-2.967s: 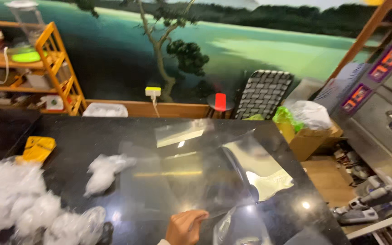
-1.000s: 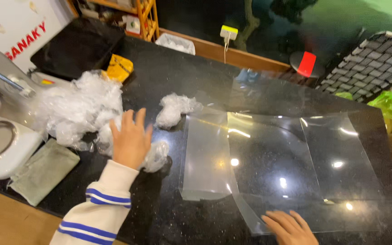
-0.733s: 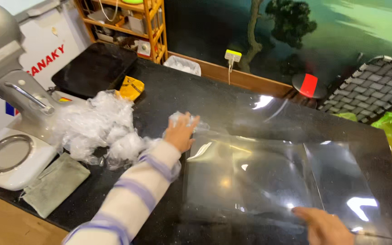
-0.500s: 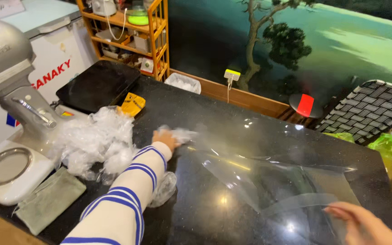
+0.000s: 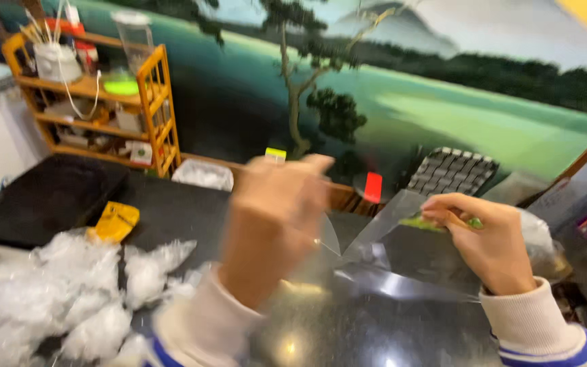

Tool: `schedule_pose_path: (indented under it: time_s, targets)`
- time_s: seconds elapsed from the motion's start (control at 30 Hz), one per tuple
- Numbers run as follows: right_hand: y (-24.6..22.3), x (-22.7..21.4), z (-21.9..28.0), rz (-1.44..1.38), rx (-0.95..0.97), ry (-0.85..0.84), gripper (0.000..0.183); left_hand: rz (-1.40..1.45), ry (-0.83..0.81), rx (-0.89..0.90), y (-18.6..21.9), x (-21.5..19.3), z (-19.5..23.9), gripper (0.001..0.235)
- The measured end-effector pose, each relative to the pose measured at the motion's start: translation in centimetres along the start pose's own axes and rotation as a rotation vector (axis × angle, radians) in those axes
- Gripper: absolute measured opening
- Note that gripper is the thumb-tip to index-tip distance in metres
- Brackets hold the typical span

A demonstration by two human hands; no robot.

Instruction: The person folds a large plastic sheet by hand on a counter, then peels a protective film from the plastic pieces.

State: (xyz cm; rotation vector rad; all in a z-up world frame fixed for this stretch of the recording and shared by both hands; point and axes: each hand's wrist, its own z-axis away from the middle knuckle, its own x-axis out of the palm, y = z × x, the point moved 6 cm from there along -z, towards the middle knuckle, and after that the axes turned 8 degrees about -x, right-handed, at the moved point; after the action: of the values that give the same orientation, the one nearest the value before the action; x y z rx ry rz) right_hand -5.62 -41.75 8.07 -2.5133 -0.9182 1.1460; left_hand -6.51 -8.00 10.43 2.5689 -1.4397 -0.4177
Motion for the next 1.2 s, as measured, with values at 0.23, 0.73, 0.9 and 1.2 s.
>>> schedule_pose_path:
  time_s: [0.23,0.73,0.9,1.2]
  targets:
    - [-12.0,-6.0,-10.0,0.099,-0.159,0.112,0.02,0.375,-0.157,-0.412,2.7,10.6,-6.7,0.041]
    - [-16.3,-14.6,-10.2,-0.324,0.132,0.008,0.031,0.599,-0.291,-0.758,8.2,7.7,-13.0,0.046]
    - [-16.5,-14.7,-9.8,-0.365,0.078,0.057,0.034,0.649,-0.26,-0.719,9.1,7.2,-12.9,0.042]
    - [-18.2,-16.9,-8.7,-0.25,0.148,0.199,0.03,0.672,-0.368,-0.708,11.1,7.9,-13.7,0.045]
